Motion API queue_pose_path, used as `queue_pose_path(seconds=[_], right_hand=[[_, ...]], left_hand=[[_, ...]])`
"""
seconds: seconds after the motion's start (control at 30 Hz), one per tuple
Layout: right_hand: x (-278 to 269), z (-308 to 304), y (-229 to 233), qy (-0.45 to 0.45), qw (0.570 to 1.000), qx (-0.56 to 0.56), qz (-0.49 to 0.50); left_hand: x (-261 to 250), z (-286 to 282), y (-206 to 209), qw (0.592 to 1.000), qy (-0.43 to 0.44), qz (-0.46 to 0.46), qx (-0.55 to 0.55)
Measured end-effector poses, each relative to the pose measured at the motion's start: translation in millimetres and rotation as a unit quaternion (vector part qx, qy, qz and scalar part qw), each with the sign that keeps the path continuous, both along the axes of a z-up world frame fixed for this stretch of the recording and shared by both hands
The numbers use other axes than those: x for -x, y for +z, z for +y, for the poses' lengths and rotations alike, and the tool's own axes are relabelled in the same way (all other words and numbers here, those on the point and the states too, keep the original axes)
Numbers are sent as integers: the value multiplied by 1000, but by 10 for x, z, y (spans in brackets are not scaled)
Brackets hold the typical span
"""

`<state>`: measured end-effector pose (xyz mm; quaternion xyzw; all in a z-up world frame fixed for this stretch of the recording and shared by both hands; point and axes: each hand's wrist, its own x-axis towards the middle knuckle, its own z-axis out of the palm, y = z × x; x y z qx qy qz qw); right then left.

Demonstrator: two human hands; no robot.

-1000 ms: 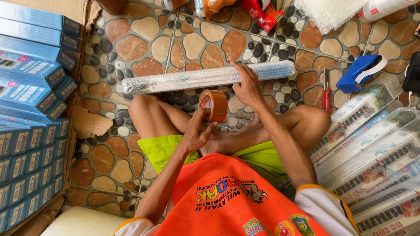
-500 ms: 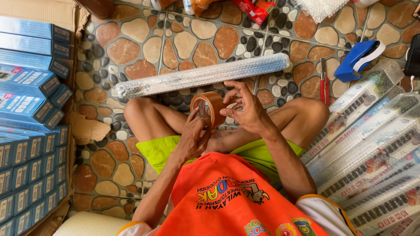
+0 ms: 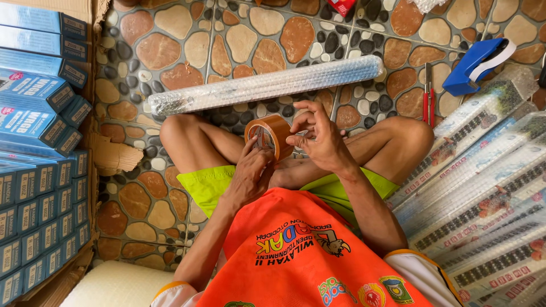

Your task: The person wraps an electronic bar in bubble wrap and secures it using brown tape. They wrap the item, apply tape along the length, and place the finished package on a stack of similar items.

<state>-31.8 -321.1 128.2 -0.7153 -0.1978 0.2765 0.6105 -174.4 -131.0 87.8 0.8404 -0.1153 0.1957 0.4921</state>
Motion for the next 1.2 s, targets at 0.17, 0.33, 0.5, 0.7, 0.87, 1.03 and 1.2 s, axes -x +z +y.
queue_pose_path(seconds=[0.17, 0.33, 0.5, 0.7, 0.87, 1.03, 1.2], right_hand=[[57, -48, -188, -21, 999, -13, 26], [62, -86, -7, -29, 999, 25, 3], [18, -128, 131, 0, 997, 71, -42], [-33, -147, -261, 54, 902, 209, -373], [59, -194, -417, 79, 967, 171, -171], [47, -171, -390, 70, 995, -2, 73], [204, -247, -980, 23, 987, -26, 155]], left_hand=[[26, -28, -80, 1000, -2, -5, -8], [5, -9, -94, 999, 5, -17, -41], [-6, -35, -28, 995, -1, -21, -93], [-13, -56, 7, 992, -9, -13, -125], [102, 34, -295, 991, -23, 41, -123], [28, 165, 68, 989, -44, 93, -106], [-108, 452, 465, 934, -126, 323, -86]])
